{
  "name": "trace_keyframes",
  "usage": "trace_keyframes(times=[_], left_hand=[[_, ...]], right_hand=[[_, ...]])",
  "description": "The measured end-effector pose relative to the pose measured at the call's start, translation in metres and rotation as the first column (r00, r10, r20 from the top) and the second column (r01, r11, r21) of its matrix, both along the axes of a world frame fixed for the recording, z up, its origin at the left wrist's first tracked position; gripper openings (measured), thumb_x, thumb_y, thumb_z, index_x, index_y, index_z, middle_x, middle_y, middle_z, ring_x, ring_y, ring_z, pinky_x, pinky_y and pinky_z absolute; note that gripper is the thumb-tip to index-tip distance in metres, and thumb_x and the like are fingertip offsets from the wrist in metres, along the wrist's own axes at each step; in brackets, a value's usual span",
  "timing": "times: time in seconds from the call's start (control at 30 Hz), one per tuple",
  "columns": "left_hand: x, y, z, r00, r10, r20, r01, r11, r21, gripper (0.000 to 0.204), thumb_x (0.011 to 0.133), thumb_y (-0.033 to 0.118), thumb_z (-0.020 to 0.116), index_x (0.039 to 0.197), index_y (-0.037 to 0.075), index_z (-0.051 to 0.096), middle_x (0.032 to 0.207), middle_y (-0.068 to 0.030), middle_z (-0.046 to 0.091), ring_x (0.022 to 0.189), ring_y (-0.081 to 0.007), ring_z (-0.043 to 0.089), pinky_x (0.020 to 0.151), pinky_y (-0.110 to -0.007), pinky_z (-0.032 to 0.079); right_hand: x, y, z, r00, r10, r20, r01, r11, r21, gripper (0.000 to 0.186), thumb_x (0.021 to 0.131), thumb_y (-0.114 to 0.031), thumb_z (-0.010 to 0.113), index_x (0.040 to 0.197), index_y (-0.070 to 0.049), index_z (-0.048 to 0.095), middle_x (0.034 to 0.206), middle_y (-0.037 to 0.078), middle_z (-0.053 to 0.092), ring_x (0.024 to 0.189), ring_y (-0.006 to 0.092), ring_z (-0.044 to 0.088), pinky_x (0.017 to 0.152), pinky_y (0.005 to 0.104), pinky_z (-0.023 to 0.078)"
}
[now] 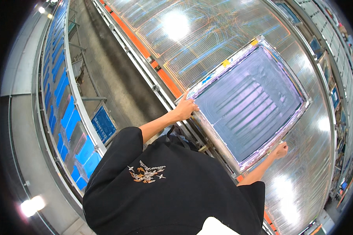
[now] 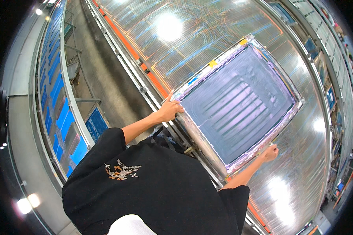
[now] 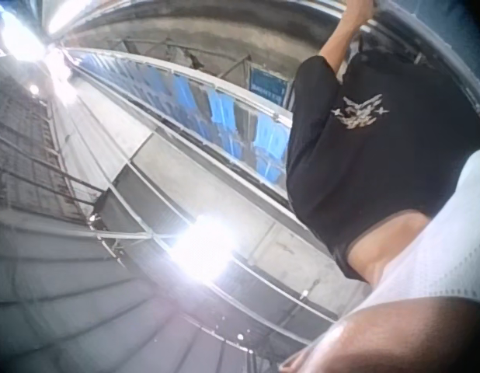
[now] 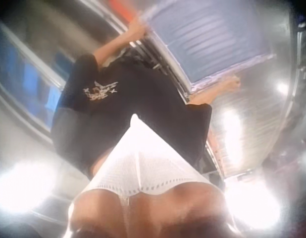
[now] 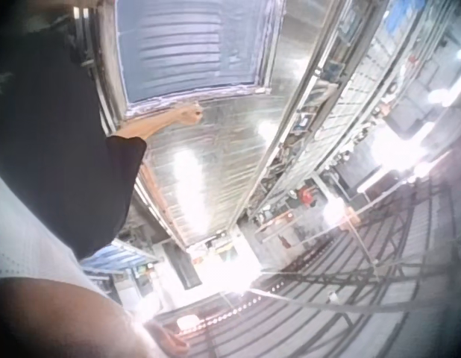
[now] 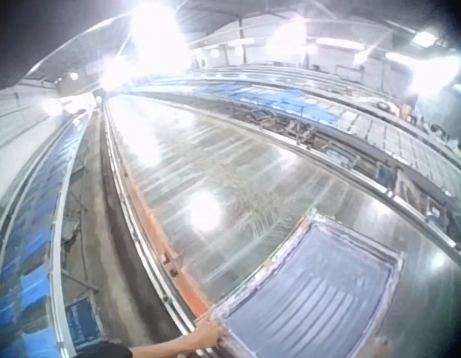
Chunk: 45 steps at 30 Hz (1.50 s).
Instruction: The person performs screen printing by repeatedly pulling a squeegee across a screen frame filled with purple ink to transfer ink onto a substrate. The person briefly handles a cardboard template and repositions the screen frame before continuing the printing strokes.
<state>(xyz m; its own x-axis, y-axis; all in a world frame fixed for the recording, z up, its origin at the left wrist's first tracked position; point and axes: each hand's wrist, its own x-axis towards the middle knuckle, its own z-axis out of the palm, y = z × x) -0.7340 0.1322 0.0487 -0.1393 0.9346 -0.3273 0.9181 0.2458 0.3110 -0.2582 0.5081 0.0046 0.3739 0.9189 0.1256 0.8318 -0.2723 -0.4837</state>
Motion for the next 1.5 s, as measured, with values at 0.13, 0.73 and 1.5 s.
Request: trace_keyframes(times=[0.13,0.73,1.5], left_hand=[[-0.031,0.007,0.007,0.998,-0.005,-0.061,0.007,0.999,0.036,0.039,0.077,0.006,0.065,0.105,0.026,0.083,0.092,-0.0016,0.076,0.108,-0.0226,0.069,0.128,-0.069,0.004],[-0.051,0.059,0.091,0.945,-0.315,-0.088,0.313,0.949,-0.038,0.035,0.073,0.008,0.075,0.106,0.018,0.082,0.094,-0.0088,0.078,0.102,-0.0277,0.073,0.127,-0.061,0.016],[-0.058,0.096,0.076,0.930,-0.365,-0.034,0.365,0.914,0.179,0.067,0.066,-0.007,0.073,0.130,0.009,0.069,0.131,-0.0066,0.072,0.124,-0.0263,0.066,0.127,-0.054,0.023]], right_hand=[[-0.013,-0.004,-0.009,0.999,0.028,-0.032,-0.023,0.989,0.147,0.048,0.089,-0.042,0.059,0.085,0.003,0.074,0.082,0.025,0.072,0.074,0.0438,0.066,0.071,0.0556,0.050],[0.007,-0.017,0.005,0.994,0.088,0.064,-0.082,0.992,-0.096,0.052,0.099,-0.045,0.053,0.105,0.004,0.072,0.103,0.030,0.073,0.093,0.0477,0.068,0.086,0.0581,0.052],[-0.124,-0.288,0.088,0.742,0.667,0.069,-0.618,0.720,-0.315,0.065,0.073,0.003,0.066,0.135,-0.013,0.068,0.134,0.010,0.070,0.130,0.0260,0.062,0.111,0.0463,0.041]])
